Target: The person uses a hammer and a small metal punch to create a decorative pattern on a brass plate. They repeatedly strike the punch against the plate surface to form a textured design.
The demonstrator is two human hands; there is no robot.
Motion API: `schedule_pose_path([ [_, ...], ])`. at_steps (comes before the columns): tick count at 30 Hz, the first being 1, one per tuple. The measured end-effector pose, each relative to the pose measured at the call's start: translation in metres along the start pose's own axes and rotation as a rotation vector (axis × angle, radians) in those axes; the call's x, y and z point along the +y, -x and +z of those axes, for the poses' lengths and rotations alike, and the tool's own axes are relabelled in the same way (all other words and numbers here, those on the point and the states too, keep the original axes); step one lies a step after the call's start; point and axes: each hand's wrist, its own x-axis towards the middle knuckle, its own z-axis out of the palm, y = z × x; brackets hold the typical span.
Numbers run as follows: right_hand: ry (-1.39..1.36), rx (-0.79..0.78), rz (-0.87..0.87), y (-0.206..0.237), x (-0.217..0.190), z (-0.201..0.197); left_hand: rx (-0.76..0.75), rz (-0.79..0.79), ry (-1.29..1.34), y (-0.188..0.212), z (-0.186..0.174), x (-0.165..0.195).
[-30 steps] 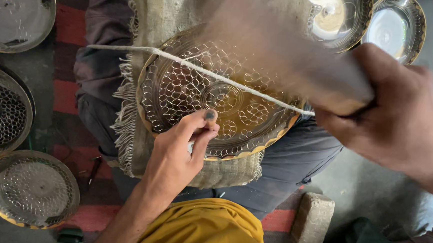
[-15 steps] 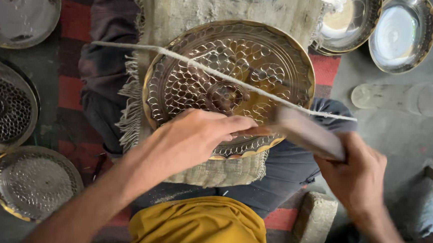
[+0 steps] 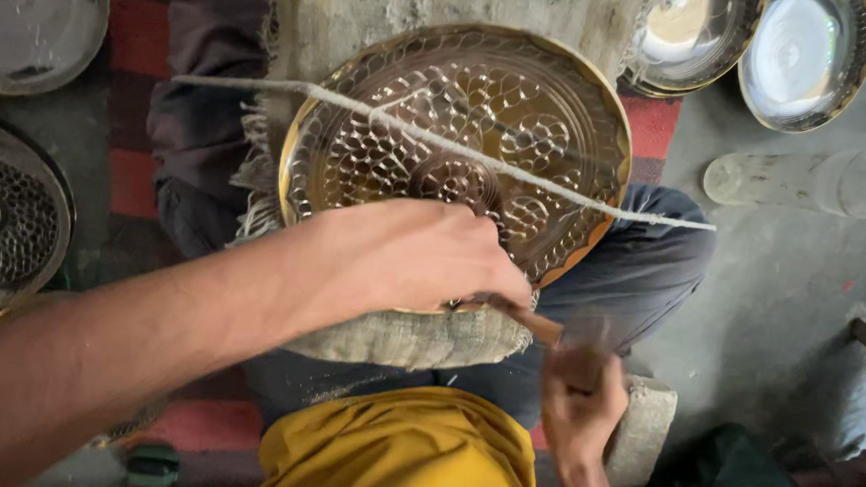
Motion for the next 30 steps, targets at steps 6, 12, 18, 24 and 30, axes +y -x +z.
schedule_pose_path([
  [6, 0.067, 0.024, 0.064, 0.005, 0.002, 0.01, -0.012, 0.006, -0.068, 0.004, 0.007, 0.003],
  [12, -0.293, -0.185, 0.428, -0.047, 0.014, -0.021, 0.348, -0.244, 0.259, 0.02, 0.023, 0.005],
  [18, -0.212, -0.415, 0.132, -0.125, -0.015, -0.055, 0.539, -0.191, 0.293, 0.034, 0.036, 0.003],
  [24, -0.171, -0.343, 0.078, -0.153, -0.045, -0.072, 0.465, -0.217, 0.308, 0.039, 0.046, 0.0],
  [30, 0.194, -0.4, -0.225, -0.165, -0.053, -0.07, 0.575, -0.215, 0.296, 0.039, 0.055, 0.004],
])
